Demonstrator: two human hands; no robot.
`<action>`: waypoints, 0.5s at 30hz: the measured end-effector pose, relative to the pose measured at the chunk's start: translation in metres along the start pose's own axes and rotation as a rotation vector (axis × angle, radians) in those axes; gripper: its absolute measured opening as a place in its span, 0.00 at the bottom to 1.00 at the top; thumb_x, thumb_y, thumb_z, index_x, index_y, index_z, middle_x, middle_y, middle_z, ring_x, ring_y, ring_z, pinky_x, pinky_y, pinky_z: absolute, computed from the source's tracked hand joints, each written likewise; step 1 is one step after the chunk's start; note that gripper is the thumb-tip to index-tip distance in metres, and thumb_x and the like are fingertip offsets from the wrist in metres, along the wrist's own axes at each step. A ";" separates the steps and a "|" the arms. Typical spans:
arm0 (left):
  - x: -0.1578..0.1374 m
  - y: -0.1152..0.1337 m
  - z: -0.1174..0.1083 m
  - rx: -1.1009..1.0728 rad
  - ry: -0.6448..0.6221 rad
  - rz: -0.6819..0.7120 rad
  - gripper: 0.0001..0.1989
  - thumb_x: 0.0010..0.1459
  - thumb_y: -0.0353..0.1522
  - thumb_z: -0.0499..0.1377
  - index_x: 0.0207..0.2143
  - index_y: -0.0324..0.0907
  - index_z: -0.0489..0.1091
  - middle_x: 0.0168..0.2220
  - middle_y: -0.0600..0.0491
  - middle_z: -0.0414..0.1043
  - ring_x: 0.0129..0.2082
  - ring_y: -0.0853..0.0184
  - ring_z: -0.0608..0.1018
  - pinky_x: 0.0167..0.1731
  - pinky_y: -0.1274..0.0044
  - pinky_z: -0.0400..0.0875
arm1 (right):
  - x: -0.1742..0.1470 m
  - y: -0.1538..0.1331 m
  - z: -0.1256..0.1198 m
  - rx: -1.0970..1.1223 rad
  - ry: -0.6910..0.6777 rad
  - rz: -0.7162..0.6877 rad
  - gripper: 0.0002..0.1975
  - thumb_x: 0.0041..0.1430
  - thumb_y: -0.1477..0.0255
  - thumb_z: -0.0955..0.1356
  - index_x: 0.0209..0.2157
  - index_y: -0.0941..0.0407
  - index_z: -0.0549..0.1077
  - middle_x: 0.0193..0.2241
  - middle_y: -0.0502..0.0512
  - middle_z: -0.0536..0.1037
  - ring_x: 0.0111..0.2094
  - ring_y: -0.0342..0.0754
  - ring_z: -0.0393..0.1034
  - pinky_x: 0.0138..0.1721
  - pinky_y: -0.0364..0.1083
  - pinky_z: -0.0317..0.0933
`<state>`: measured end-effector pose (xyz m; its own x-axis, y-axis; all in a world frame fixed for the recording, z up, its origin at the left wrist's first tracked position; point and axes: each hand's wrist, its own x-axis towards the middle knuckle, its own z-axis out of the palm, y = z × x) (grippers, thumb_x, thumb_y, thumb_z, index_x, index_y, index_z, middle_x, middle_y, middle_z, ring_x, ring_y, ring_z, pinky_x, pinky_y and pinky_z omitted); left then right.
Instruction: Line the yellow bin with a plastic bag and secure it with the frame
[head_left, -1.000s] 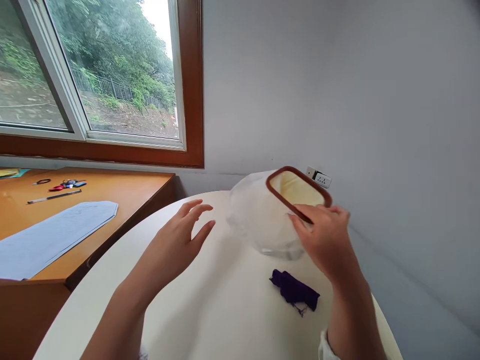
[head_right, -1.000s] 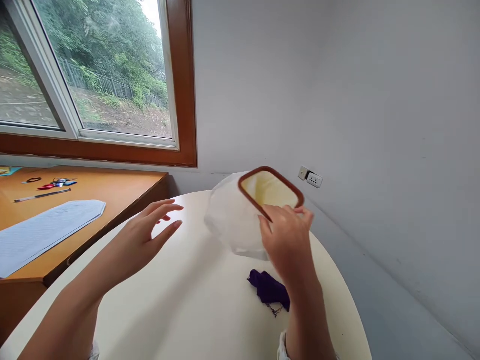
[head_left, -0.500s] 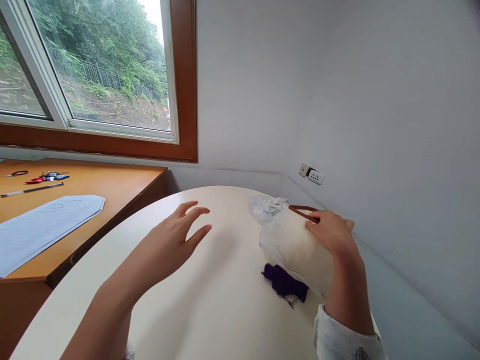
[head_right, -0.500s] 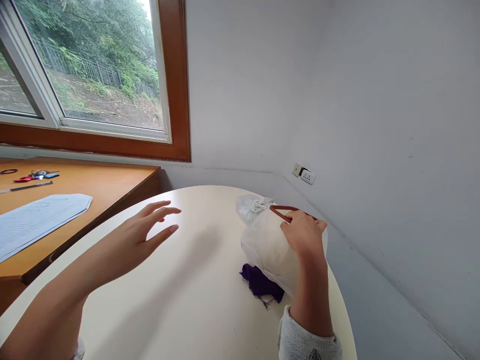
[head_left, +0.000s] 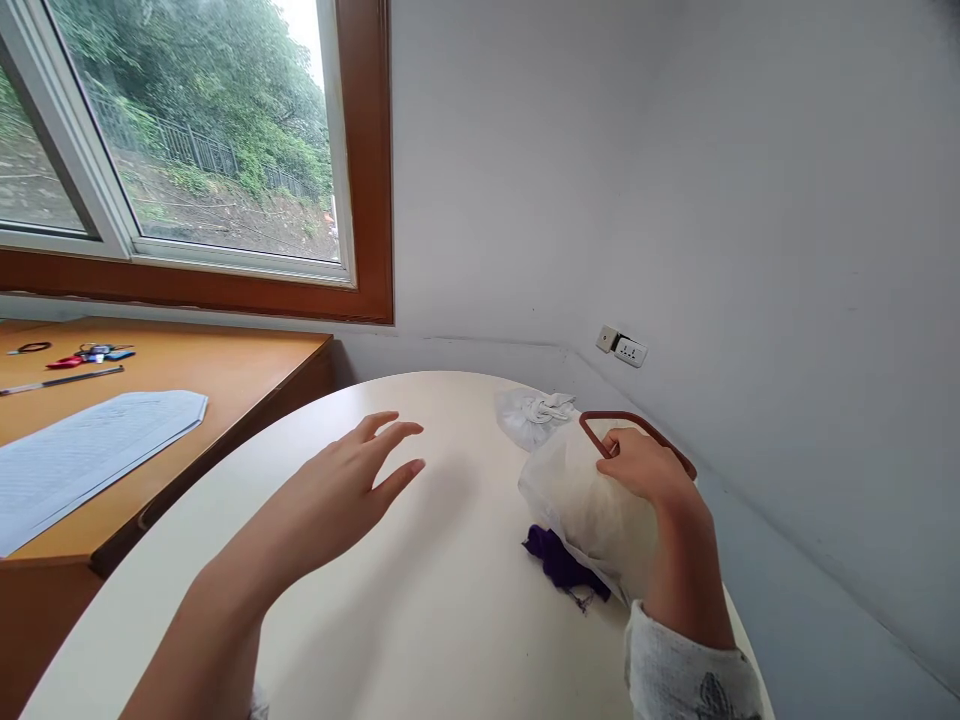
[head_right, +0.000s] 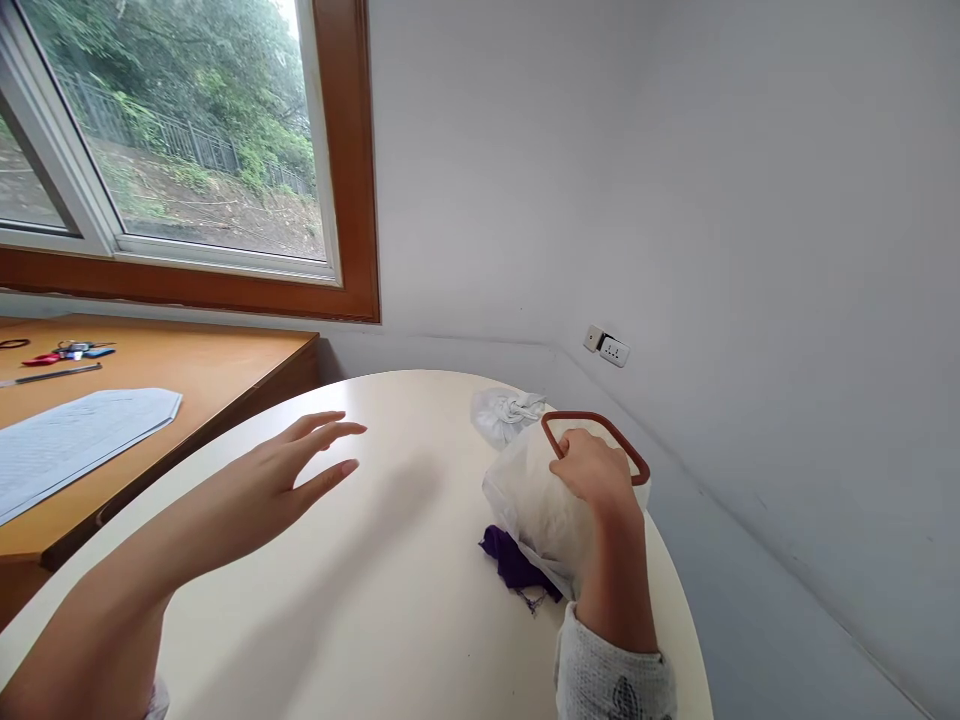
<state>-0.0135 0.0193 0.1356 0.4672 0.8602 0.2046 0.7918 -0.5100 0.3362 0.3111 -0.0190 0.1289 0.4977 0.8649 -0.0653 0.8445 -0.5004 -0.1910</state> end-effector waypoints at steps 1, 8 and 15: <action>0.000 0.000 0.000 0.000 0.002 0.003 0.23 0.57 0.50 0.44 0.51 0.54 0.60 0.58 0.52 0.56 0.31 0.65 0.76 0.36 0.71 0.70 | 0.000 0.002 -0.001 0.009 -0.008 0.007 0.02 0.45 0.71 0.63 0.23 0.54 0.66 0.26 0.52 0.75 0.28 0.48 0.68 0.28 0.46 0.52; -0.003 -0.001 -0.006 0.020 0.024 0.047 0.23 0.58 0.49 0.43 0.52 0.53 0.59 0.58 0.52 0.56 0.42 0.59 0.74 0.41 0.69 0.69 | -0.031 -0.001 -0.010 0.127 0.247 -0.056 0.14 0.53 0.63 0.61 0.40 0.52 0.69 0.32 0.52 0.76 0.35 0.49 0.69 0.33 0.46 0.55; -0.012 0.003 -0.016 -0.009 0.037 0.061 0.24 0.57 0.49 0.44 0.53 0.53 0.58 0.59 0.50 0.54 0.34 0.63 0.76 0.35 0.70 0.70 | -0.083 -0.035 0.072 -0.241 0.087 -0.403 0.11 0.59 0.72 0.59 0.38 0.56 0.71 0.28 0.57 0.78 0.29 0.51 0.73 0.29 0.45 0.58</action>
<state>-0.0232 0.0074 0.1488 0.4991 0.8270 0.2587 0.7588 -0.5613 0.3306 0.2259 -0.0703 0.0709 0.1267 0.9906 0.0512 0.9904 -0.1292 0.0492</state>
